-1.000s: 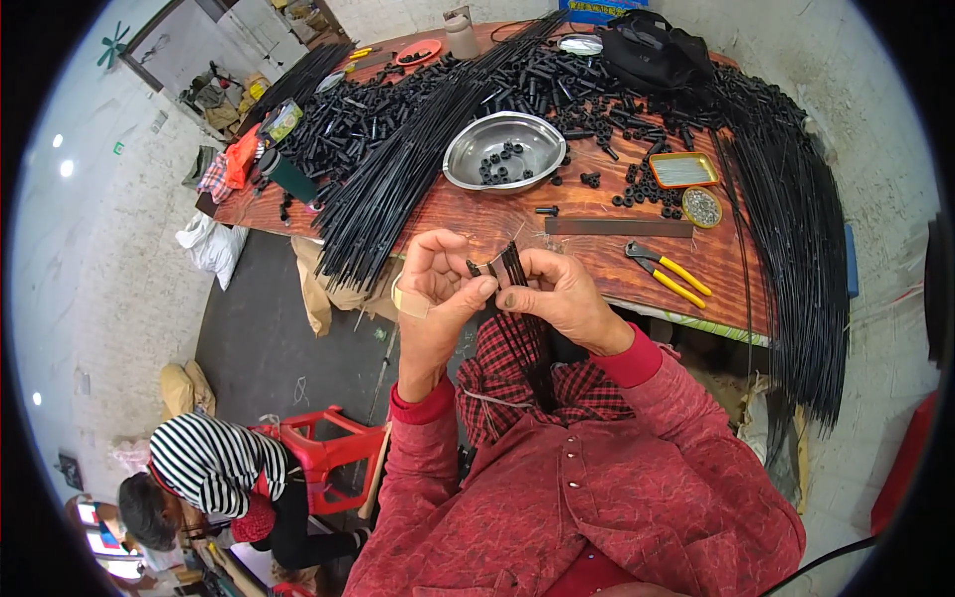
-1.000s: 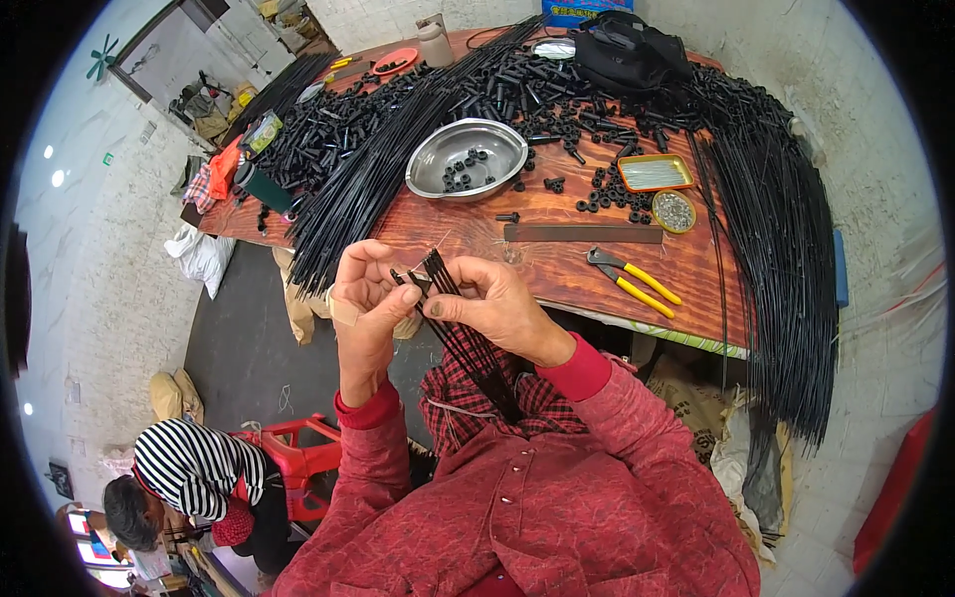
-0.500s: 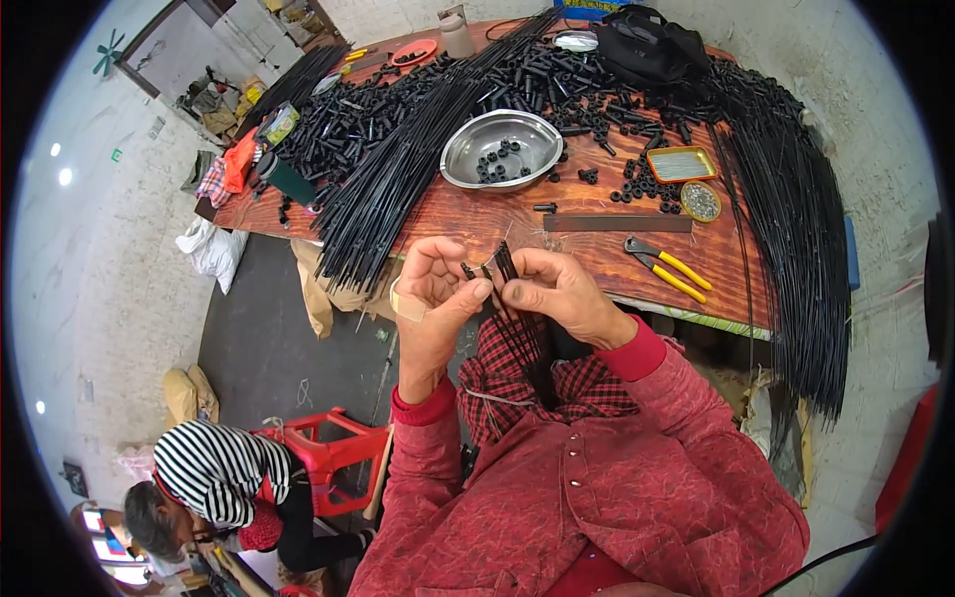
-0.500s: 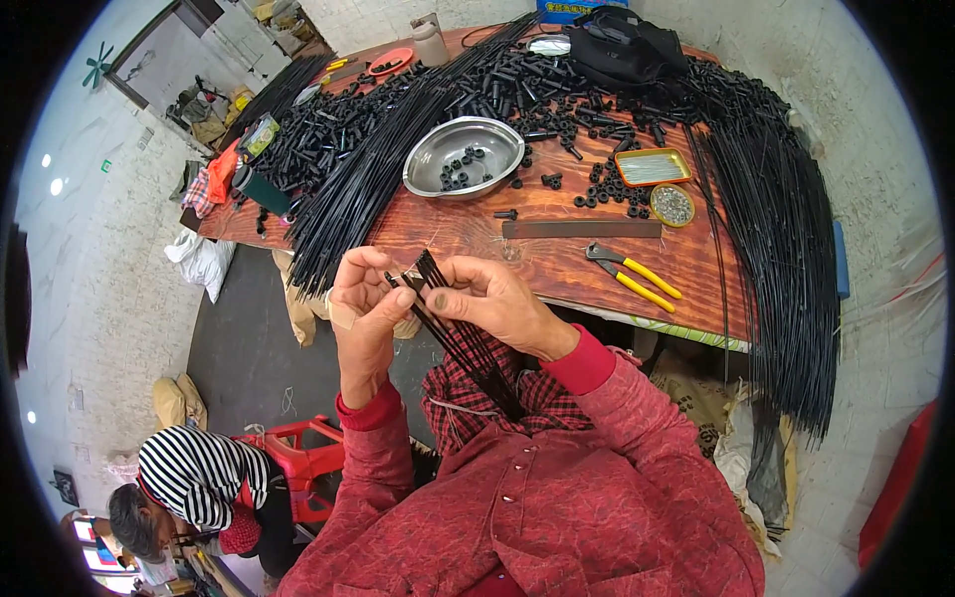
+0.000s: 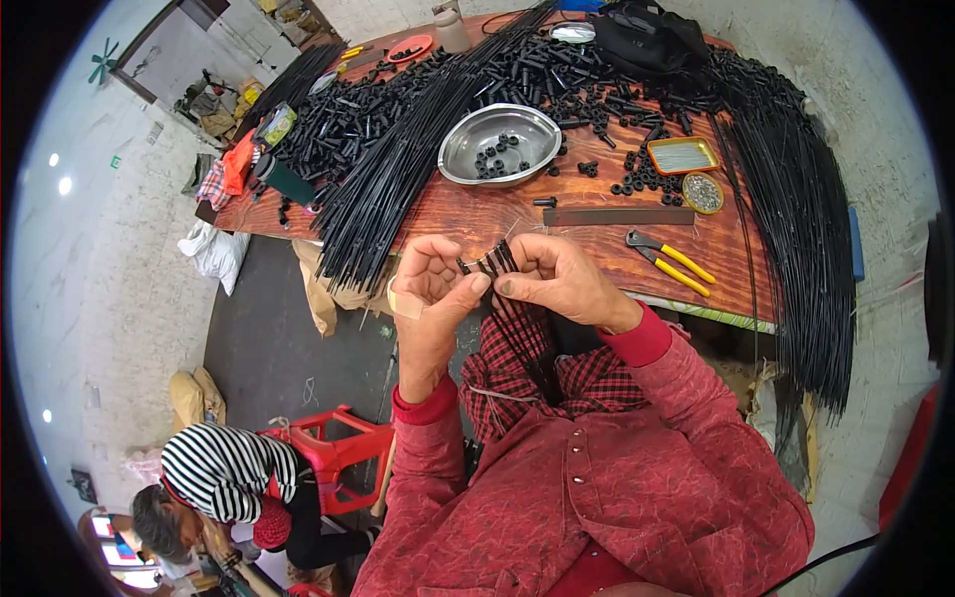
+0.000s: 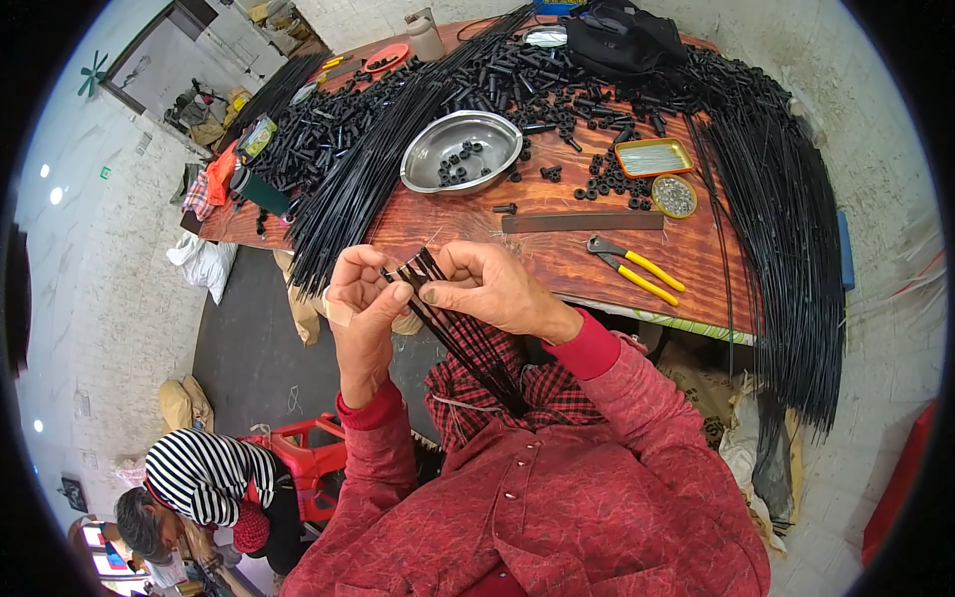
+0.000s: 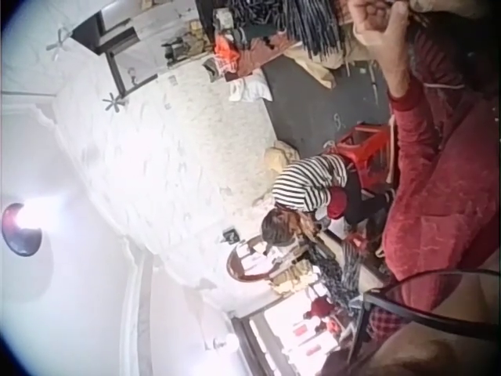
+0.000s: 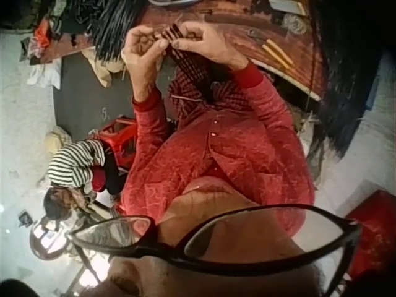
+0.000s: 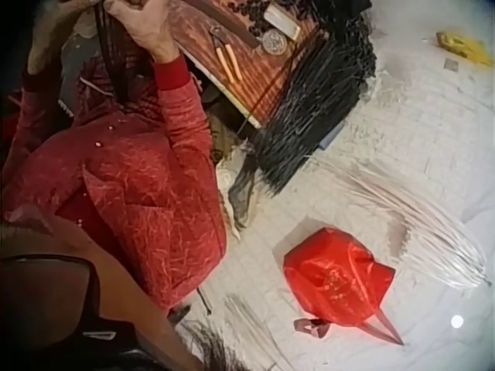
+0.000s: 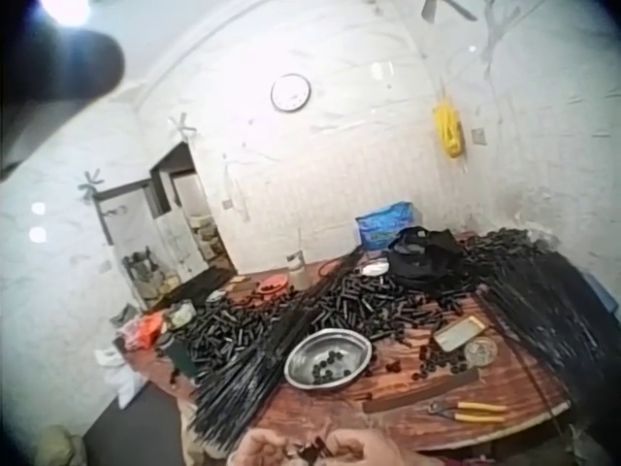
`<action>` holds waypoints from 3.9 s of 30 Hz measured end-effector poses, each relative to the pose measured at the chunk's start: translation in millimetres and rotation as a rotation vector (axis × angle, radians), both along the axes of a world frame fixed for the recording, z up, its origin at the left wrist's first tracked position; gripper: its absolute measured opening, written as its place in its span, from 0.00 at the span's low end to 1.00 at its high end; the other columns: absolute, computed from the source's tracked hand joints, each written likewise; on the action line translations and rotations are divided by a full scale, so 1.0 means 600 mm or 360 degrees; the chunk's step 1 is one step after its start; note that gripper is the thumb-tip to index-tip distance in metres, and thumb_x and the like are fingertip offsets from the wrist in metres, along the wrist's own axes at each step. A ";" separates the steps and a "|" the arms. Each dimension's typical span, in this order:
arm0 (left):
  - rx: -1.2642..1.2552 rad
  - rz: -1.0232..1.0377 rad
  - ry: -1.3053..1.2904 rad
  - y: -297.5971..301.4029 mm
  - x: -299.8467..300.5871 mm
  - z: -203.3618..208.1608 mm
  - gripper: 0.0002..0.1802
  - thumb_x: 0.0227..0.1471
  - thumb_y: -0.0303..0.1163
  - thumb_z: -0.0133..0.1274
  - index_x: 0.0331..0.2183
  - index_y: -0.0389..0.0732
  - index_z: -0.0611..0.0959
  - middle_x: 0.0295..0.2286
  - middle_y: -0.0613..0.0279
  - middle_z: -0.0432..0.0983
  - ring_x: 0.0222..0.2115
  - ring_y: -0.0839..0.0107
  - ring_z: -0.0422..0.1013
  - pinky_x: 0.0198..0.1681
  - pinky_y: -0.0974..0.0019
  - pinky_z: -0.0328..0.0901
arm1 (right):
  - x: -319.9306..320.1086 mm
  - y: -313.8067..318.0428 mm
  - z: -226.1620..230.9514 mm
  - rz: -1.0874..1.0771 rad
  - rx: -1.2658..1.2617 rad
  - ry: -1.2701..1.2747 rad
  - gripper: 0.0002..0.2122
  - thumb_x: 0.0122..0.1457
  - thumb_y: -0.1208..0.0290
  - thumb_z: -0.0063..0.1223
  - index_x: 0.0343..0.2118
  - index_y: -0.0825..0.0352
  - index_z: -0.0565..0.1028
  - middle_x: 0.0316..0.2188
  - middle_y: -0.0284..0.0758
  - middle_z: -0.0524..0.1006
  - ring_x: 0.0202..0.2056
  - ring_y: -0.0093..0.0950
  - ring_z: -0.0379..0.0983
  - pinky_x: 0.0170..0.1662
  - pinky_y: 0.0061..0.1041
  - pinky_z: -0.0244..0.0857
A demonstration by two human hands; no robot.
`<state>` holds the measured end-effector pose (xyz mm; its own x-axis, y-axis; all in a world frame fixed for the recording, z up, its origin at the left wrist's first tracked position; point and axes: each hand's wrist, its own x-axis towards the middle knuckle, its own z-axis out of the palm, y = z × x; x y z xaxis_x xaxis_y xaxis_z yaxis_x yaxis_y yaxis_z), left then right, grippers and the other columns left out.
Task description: Manually attaching small plastic connectors to bundles of black strips and using pliers to secure or trim them.
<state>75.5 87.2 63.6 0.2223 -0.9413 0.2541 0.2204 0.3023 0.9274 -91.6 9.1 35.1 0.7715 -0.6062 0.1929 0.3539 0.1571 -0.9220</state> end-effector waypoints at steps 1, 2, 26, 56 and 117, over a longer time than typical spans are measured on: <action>0.0002 -0.0002 -0.0001 -0.001 -0.001 0.000 0.20 0.44 0.20 0.61 0.40 0.38 0.72 0.29 0.65 0.73 0.24 0.83 0.68 0.26 0.81 0.64 | 0.000 0.000 -0.001 -0.0002 0.0002 -0.0001 0.06 0.60 0.74 0.56 0.36 0.71 0.73 0.31 0.30 0.76 0.32 0.16 0.73 0.36 0.16 0.68; 0.0005 0.0015 0.0001 -0.002 -0.002 0.000 0.20 0.45 0.19 0.61 0.40 0.38 0.72 0.29 0.65 0.73 0.24 0.83 0.68 0.26 0.81 0.64 | 0.002 -0.001 0.000 0.0014 0.0041 -0.0018 0.06 0.60 0.75 0.55 0.35 0.71 0.72 0.31 0.30 0.76 0.31 0.16 0.73 0.36 0.17 0.68; -0.0142 0.0011 -0.0223 0.060 0.056 0.011 0.10 0.50 0.21 0.58 0.37 0.31 0.78 0.26 0.63 0.77 0.24 0.82 0.72 0.23 0.77 0.66 | 0.072 0.048 0.002 -0.0087 -0.0130 0.0096 0.09 0.60 0.67 0.53 0.33 0.67 0.68 0.25 0.33 0.73 0.26 0.21 0.70 0.32 0.19 0.64; -0.0264 0.0090 -0.0211 0.089 0.055 0.023 0.10 0.45 0.31 0.61 0.30 0.35 0.81 0.20 0.70 0.67 0.17 0.85 0.64 0.18 0.78 0.59 | 0.064 0.043 -0.017 0.0043 -0.0256 0.0024 0.17 0.59 0.64 0.55 0.43 0.73 0.70 0.32 0.38 0.76 0.27 0.26 0.73 0.31 0.25 0.69; -0.0002 -0.0210 -0.0040 0.005 0.040 -0.003 0.13 0.48 0.20 0.60 0.39 0.32 0.80 0.32 0.65 0.73 0.27 0.80 0.69 0.29 0.77 0.65 | 0.031 0.023 0.001 0.0008 0.0042 -0.0115 0.07 0.61 0.72 0.55 0.38 0.71 0.75 0.30 0.31 0.76 0.30 0.18 0.71 0.34 0.17 0.66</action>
<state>99.7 90.1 61.5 0.0901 -0.9616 0.2594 0.2350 0.2736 0.9327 -73.2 23.0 35.8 0.7594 -0.6078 0.2323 0.4187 0.1831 -0.8895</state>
